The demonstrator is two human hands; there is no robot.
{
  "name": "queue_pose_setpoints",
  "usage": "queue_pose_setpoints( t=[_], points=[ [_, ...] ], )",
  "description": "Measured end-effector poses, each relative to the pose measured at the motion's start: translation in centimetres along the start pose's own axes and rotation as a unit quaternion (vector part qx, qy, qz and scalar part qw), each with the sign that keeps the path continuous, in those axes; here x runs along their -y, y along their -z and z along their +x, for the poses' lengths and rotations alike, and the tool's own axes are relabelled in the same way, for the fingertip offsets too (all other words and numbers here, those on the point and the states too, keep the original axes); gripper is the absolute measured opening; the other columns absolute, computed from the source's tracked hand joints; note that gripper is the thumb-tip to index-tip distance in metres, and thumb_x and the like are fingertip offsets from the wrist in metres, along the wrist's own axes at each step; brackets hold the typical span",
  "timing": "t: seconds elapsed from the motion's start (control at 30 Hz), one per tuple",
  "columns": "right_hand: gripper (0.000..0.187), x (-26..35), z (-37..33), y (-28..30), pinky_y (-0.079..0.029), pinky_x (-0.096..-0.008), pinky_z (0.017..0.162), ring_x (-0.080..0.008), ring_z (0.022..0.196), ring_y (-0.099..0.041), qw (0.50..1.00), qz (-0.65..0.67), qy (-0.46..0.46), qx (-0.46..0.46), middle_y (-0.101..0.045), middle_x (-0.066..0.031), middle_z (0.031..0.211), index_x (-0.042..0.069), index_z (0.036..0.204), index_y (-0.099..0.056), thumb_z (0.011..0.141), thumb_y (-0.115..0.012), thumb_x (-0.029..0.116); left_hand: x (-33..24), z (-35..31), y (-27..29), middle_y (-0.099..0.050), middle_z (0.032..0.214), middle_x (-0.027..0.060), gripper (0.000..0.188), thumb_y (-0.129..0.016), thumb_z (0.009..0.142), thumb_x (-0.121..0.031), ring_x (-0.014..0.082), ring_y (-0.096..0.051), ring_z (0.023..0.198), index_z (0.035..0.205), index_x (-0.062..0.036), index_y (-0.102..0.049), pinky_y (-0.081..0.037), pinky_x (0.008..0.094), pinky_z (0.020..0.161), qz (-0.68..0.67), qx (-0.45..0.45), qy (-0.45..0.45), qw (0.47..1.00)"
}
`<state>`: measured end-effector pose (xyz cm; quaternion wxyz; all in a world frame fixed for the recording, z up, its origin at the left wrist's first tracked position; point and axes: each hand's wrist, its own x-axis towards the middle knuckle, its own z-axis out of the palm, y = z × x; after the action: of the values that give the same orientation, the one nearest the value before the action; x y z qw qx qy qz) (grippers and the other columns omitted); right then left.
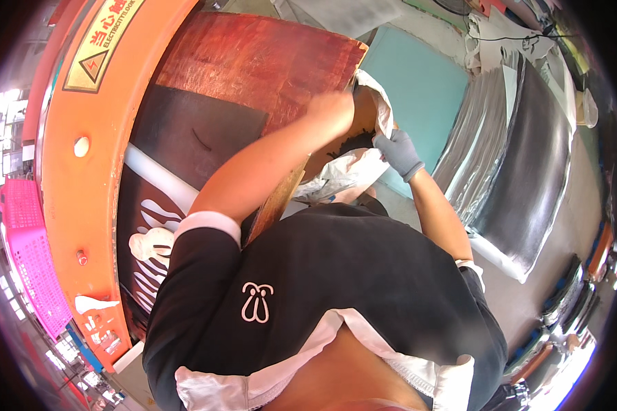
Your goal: The person repeatedly places white insole-shaped pieces onto a black sheet on a workbench, aligns them, and occasionally removes and repositions them. The person also gathers black trim pieces and places them into a white sack.
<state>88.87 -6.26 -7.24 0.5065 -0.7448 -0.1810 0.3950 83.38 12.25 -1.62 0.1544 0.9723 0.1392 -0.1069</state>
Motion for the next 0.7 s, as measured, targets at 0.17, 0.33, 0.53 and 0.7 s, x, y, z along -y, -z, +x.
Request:
queue_pose_setpoints(
  t=[0.17,0.33,0.53,0.7],
  points=[
    [0.025,-0.1,0.2,0.7,-0.043,-0.0252,0.048,-0.0096,0.050,-0.053,1.000,-0.021,-0.005,0.001,-0.054,-0.0014,0.056,0.002,0.068,-0.059,0.082,-0.058,0.023,-1.6,-6.0,-1.5,-0.060,0.099,0.0196,0.024,-0.055,0.081,-0.016,0.0345,-0.059,0.096,0.099,-0.0003,-0.056,-0.047,0.0439,0.079,-0.016,0.078,-0.029,0.996],
    [0.031,0.0,-1.4,1.3,-0.043,-0.0270,0.048,-0.0122,0.050,-0.055,0.999,0.006,0.038,-0.001,-0.055,-0.0040,0.054,0.000,0.065,-0.060,0.079,-0.059,0.027,3.2,-9.5,1.9,-0.059,0.102,0.0111,0.028,-0.063,0.079,-0.022,0.0305,-0.058,0.094,0.104,-0.0086,-0.060,-0.046,0.0383,0.080,-0.112,-0.200,-0.075,0.970],
    [0.030,-0.1,-3.0,2.1,-0.044,-0.0286,0.049,-0.0134,0.050,-0.056,1.000,-0.010,0.006,-0.006,-0.056,-0.0050,0.054,-0.002,0.068,-0.061,0.080,-0.058,0.026,19.2,-15.2,5.2,-0.058,0.116,0.0227,0.060,-0.052,0.084,-0.052,0.0345,-0.058,0.107,0.117,-0.0011,-0.051,-0.046,0.0428,0.088,0.030,-0.042,0.483,0.874],
    [0.029,-0.3,-3.0,1.8,-0.044,-0.0280,0.051,-0.0123,0.052,-0.055,0.999,-0.036,-0.006,0.007,-0.056,-0.0051,0.056,-0.001,0.070,-0.062,0.080,-0.059,0.025,23.4,-16.4,2.9,-0.061,0.105,0.0256,0.042,-0.045,0.086,-0.034,0.0384,-0.059,0.101,0.106,0.0007,-0.058,-0.045,0.0458,0.087,0.048,-0.030,0.412,0.909]
  ],
)
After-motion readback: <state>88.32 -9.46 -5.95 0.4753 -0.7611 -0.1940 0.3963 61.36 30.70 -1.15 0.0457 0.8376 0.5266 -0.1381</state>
